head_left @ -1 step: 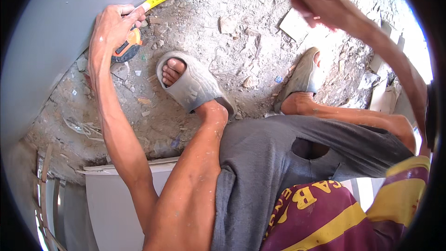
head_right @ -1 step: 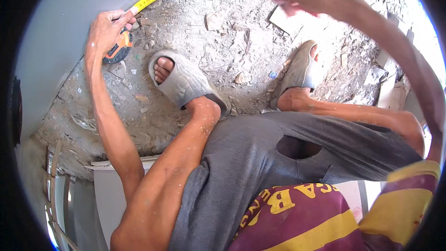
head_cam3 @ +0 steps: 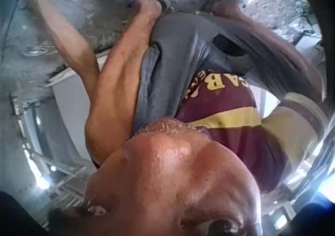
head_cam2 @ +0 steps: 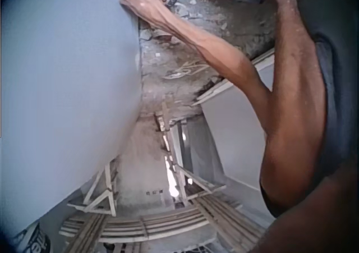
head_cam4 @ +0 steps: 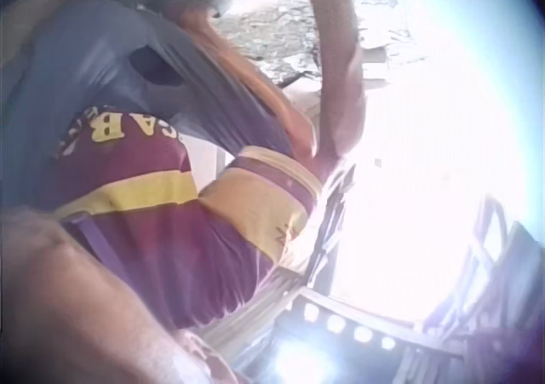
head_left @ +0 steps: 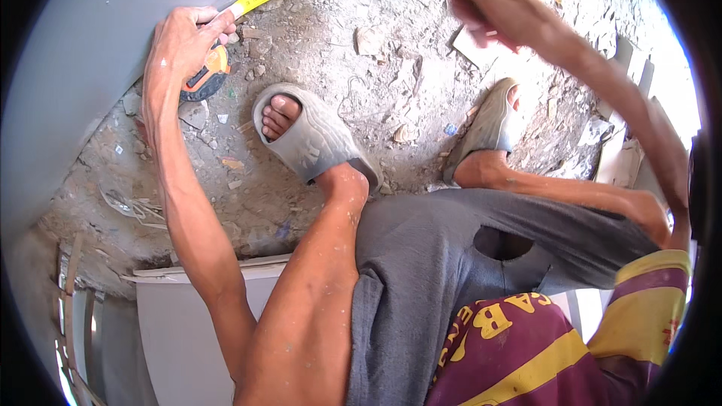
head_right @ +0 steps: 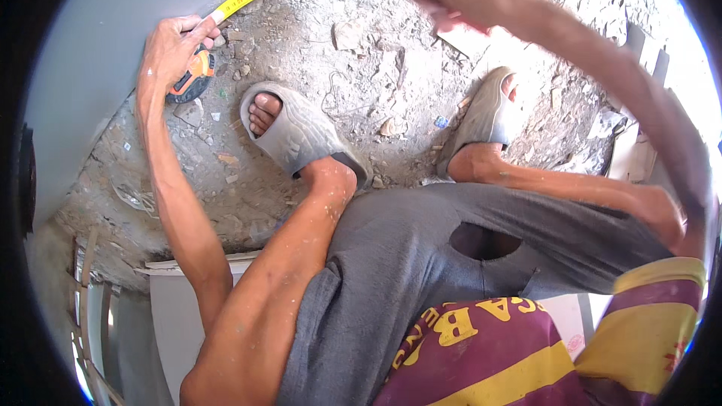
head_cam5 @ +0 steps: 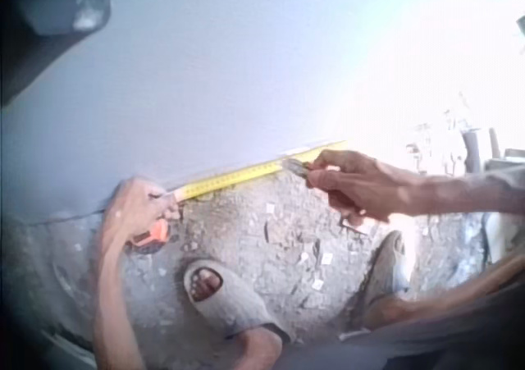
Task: The person measures a drywall sheet using a tape measure and then makes cuts along the sheet with a utility knife.
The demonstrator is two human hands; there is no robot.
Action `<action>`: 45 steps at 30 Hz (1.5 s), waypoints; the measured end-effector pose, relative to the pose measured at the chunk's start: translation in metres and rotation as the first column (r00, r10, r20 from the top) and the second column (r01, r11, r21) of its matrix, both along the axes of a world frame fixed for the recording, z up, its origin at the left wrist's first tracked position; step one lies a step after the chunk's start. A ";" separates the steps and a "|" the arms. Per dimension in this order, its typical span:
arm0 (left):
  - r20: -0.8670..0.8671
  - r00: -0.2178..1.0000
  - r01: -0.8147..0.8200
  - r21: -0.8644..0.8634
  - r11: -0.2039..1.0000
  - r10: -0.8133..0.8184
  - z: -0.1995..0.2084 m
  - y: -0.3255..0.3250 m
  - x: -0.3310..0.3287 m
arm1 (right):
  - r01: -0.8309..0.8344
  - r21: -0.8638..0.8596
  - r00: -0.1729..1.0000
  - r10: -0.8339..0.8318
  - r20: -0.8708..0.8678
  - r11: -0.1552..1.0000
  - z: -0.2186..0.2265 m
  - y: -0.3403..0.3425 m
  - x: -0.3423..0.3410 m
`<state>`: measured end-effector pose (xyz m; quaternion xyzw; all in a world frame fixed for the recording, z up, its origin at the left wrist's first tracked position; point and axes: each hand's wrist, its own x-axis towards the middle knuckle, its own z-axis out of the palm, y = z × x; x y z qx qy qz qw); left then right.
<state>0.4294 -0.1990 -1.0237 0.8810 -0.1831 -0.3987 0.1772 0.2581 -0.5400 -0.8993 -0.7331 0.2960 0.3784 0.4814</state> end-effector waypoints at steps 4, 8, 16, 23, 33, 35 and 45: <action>0.000 1.000 0.014 0.034 0.999 -0.014 0.005 0.015 0.001 | 0.248 0.134 0.901 -0.279 0.331 0.960 -0.109 0.063 -0.044; -0.027 1.000 0.015 0.024 1.000 -0.014 0.001 0.009 0.001 | 0.362 0.018 0.758 -0.306 0.576 0.932 -0.172 0.103 -0.062; -0.027 1.000 0.018 0.106 0.994 -0.016 0.011 0.013 0.000 | 0.388 0.018 0.690 -0.304 0.656 0.921 -0.172 0.115 -0.067; -0.034 0.999 -0.004 0.106 0.994 0.007 0.010 0.008 0.002 | 0.429 -0.100 0.660 -0.235 0.714 0.898 -0.179 0.113 -0.068; -0.052 0.998 0.032 0.091 0.995 -0.028 0.008 0.014 0.005 | 0.429 -0.287 0.727 -0.139 0.672 0.857 -0.174 0.127 -0.058; -0.076 0.996 0.043 0.081 0.996 -0.037 0.006 0.013 0.007 | 0.408 -0.353 0.715 -0.054 0.698 0.842 -0.177 0.127 -0.060; -0.040 0.998 0.042 0.093 0.995 -0.038 0.005 0.014 0.004 | 0.412 -0.375 0.712 -0.037 0.701 0.830 -0.179 0.128 -0.055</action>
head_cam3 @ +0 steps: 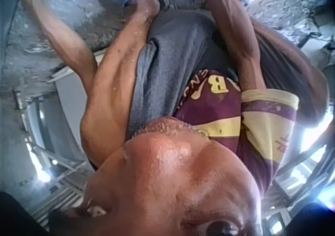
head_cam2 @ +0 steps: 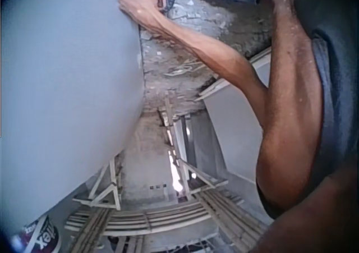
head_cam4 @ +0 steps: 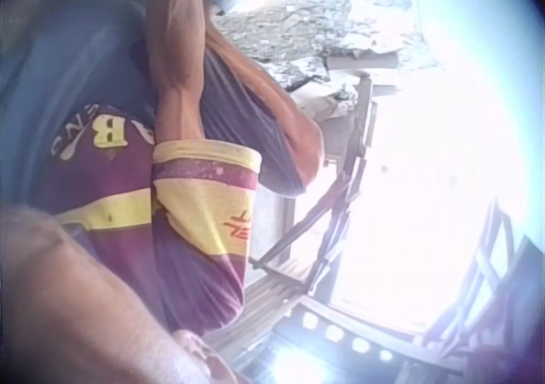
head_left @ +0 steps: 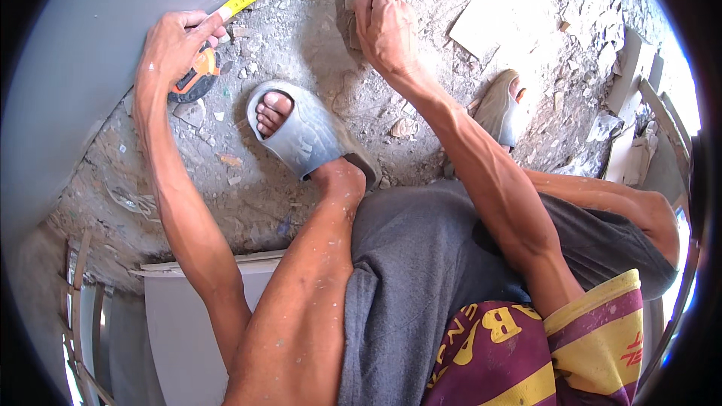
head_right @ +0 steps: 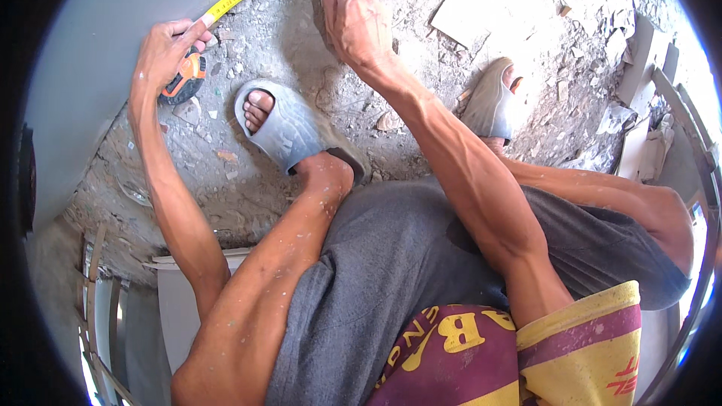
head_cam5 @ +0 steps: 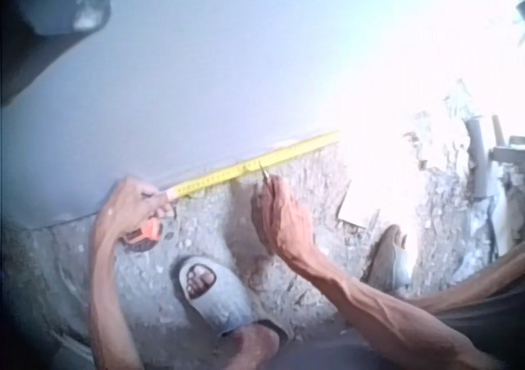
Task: The person measures a drywall sheet using a tape measure and then makes cuts along the sheet with a utility knife.
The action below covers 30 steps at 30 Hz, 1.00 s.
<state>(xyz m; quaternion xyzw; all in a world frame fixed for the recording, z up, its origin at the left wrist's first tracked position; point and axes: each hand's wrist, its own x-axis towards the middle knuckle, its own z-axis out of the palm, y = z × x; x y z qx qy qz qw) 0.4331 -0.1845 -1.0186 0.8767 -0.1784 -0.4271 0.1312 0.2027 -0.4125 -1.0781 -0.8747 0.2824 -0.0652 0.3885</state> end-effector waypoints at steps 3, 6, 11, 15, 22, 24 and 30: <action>-0.001 1.000 0.008 0.006 1.000 -0.008 0.000 -0.001 0.000 | 0.022 0.008 1.000 -0.022 0.021 1.000 0.000 0.000 0.004; -0.017 1.000 -0.004 0.017 1.000 0.005 0.000 -0.001 0.001 | 0.037 0.054 0.999 -0.037 -0.007 0.998 0.007 0.001 0.009; -0.014 1.000 -0.007 0.045 0.999 0.008 0.005 -0.006 -0.001 | 0.030 0.001 0.999 -0.030 -0.022 1.000 0.000 0.000 0.010; -0.008 1.000 -0.005 0.036 0.999 0.005 0.005 -0.005 -0.002 | 0.007 0.000 0.998 -0.007 -0.057 1.000 -0.003 0.000 0.008; -0.007 1.000 -0.022 0.039 0.999 0.023 0.006 -0.007 -0.003 | 0.003 -0.010 1.000 -0.003 -0.022 1.000 -0.007 -0.001 0.009; -0.017 0.999 -0.029 0.038 0.999 0.030 0.007 -0.006 -0.003 | 0.011 -0.010 1.000 -0.011 -0.015 1.000 -0.005 0.000 0.010; -0.028 1.000 -0.011 0.024 1.000 0.012 0.006 -0.003 -0.001 | 0.028 0.021 0.998 -0.026 -0.063 0.999 0.001 0.002 0.013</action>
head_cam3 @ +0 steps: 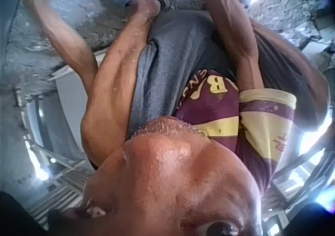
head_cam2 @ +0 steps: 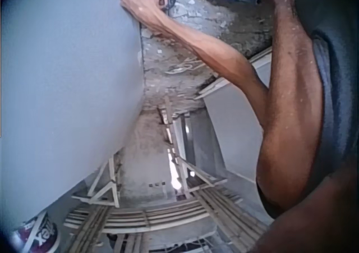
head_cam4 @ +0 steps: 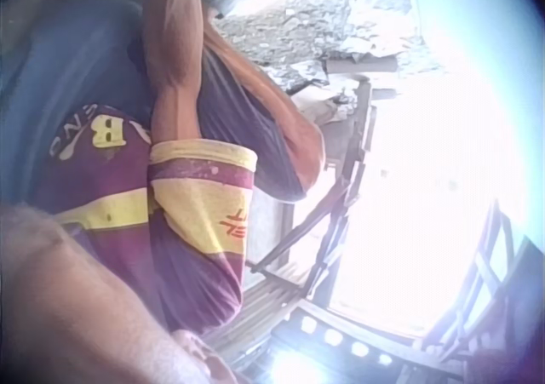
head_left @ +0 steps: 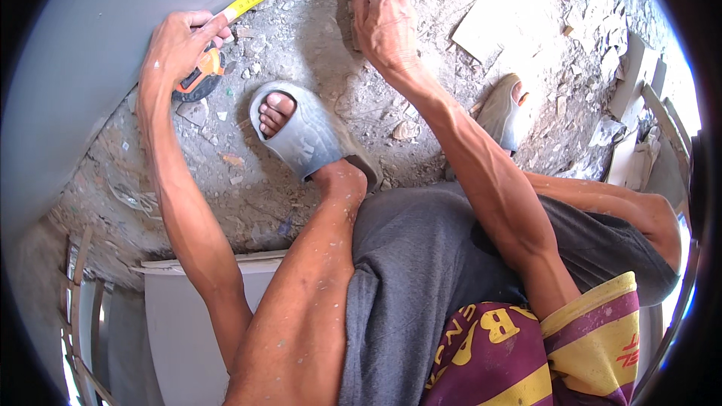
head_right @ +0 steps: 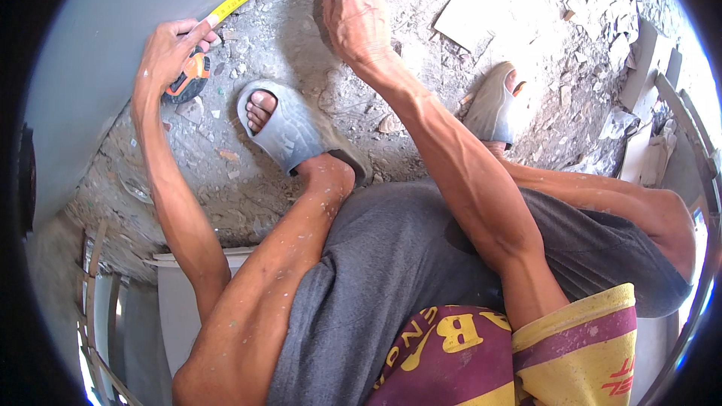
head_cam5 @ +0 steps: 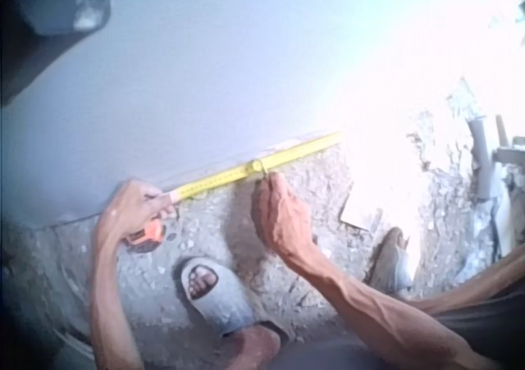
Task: The person measures a drywall sheet using a tape measure and then makes cuts along the sheet with a utility knife.
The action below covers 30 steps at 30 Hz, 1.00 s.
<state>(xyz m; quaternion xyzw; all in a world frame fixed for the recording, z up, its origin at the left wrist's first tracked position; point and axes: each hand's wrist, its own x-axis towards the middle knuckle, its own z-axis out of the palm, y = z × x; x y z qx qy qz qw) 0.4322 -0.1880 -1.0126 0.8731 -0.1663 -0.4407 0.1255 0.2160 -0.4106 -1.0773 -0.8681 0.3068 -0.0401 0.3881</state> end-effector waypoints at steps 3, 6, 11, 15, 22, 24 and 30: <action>-0.005 1.000 -0.001 -0.003 1.000 0.001 0.001 0.000 0.000 | 0.003 0.008 1.000 -0.003 0.007 1.000 0.003 0.000 0.002; -0.012 1.000 -0.001 -0.024 1.000 0.001 -0.001 -0.001 0.000 | 0.006 -0.012 0.995 -0.005 0.096 1.000 0.002 -0.001 0.000; -0.010 1.000 -0.001 -0.025 1.000 0.001 0.004 0.001 -0.001 | -0.009 -0.008 0.997 0.010 0.076 1.000 0.002 0.001 0.000; 0.004 1.000 0.024 -0.025 0.999 -0.024 0.002 -0.001 0.000 | 0.000 0.004 0.997 0.000 0.071 1.000 0.005 0.000 0.001; 0.003 1.000 0.024 -0.028 0.999 -0.024 0.003 -0.002 -0.001 | -0.009 -0.070 0.992 0.017 0.121 0.998 -0.010 -0.001 -0.001; 0.006 1.000 0.023 -0.023 0.999 -0.023 0.002 -0.001 -0.001 | -0.007 -0.049 0.992 0.013 0.127 0.999 -0.012 -0.001 -0.003; 0.006 1.000 0.020 -0.014 1.000 -0.020 -0.001 0.001 -0.001 | 0.006 -0.003 0.995 -0.005 0.103 1.000 -0.009 -0.001 -0.003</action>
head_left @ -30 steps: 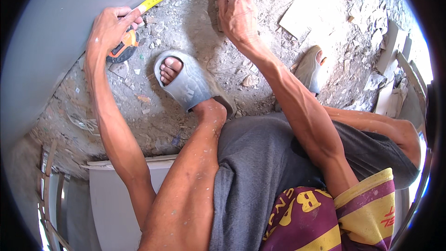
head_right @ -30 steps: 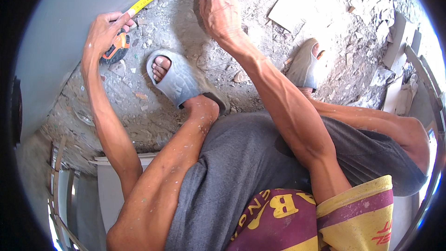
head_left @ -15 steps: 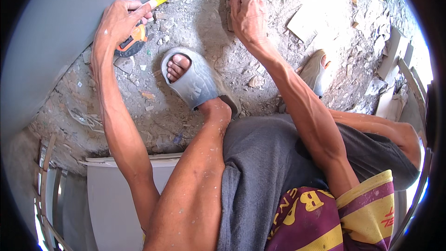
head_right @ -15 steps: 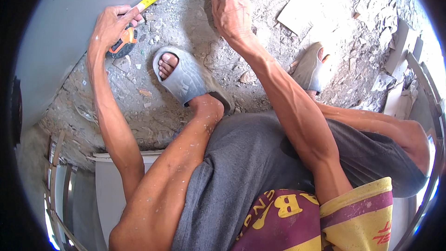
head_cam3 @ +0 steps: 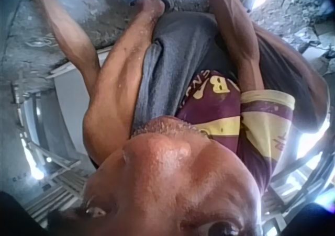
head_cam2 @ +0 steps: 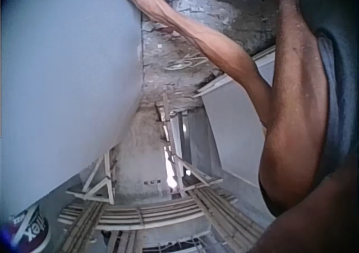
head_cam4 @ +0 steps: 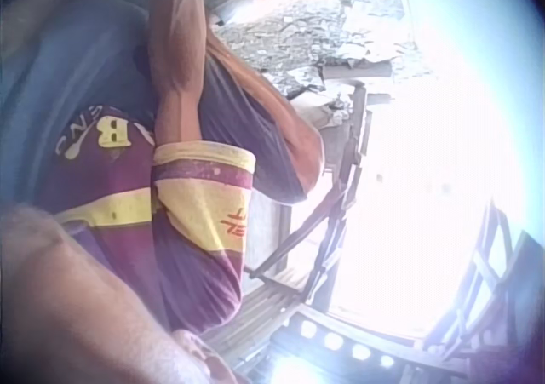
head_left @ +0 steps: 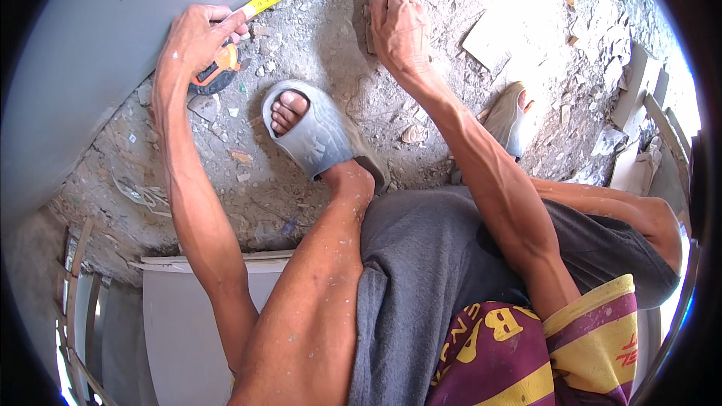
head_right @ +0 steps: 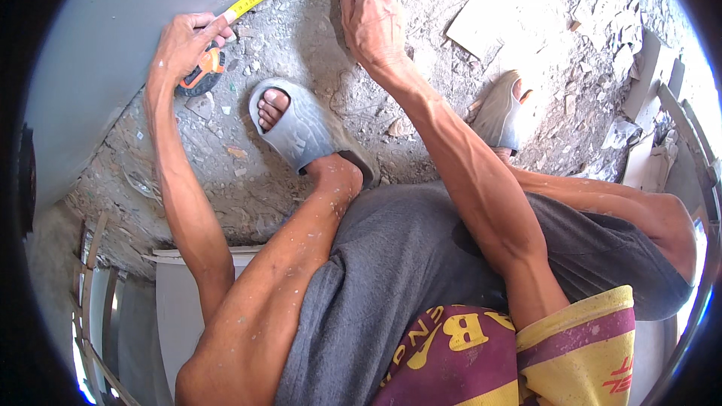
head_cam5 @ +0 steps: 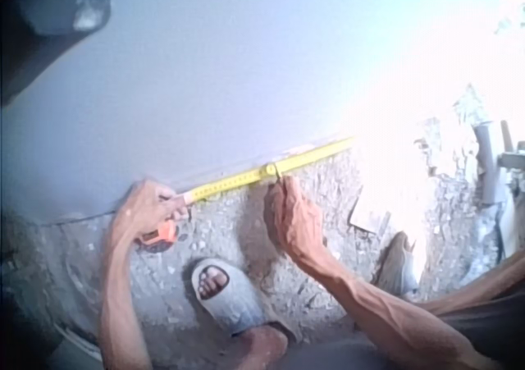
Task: The person measures a drywall sheet using a tape measure and then makes cuts along the sheet with a utility knife.
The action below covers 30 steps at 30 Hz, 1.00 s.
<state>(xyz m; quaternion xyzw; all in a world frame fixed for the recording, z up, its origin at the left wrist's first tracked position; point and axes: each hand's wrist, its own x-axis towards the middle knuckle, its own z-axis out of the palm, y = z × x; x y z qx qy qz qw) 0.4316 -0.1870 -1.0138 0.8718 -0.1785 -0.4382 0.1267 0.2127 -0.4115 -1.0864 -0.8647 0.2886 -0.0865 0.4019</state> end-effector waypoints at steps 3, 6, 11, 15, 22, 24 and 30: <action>-0.005 1.000 -0.013 -0.007 1.000 0.013 -0.002 0.001 0.000 | -0.012 -0.020 1.000 0.012 0.001 1.000 0.000 0.000 0.000; -0.001 1.000 -0.017 -0.009 1.000 0.017 -0.002 0.000 -0.001 | -0.007 -0.007 1.000 0.007 0.020 1.000 -0.001 -0.001 -0.001; 0.014 1.000 -0.001 -0.048 0.999 0.002 -0.002 0.004 0.000 | -0.002 0.001 1.000 0.002 -0.005 1.000 0.003 0.003 0.002; -0.042 0.998 -0.049 -0.064 0.997 0.046 0.002 0.004 0.001 | 0.037 0.071 0.999 -0.034 -0.040 0.997 0.007 0.008 0.005; -0.051 0.997 -0.068 -0.091 0.993 0.064 0.002 -0.004 0.000 | -0.368 -0.495 0.925 0.257 -0.280 0.787 -0.016 -0.001 -0.005; -0.007 0.997 -0.081 -0.120 0.989 0.081 -0.002 0.015 0.000 | -0.122 -0.034 0.992 0.122 -0.016 0.992 0.000 0.012 0.004; 0.017 0.999 -0.048 -0.073 0.996 0.050 0.001 -0.001 -0.004 | -0.011 0.046 1.000 0.010 0.022 0.999 0.001 0.003 -0.003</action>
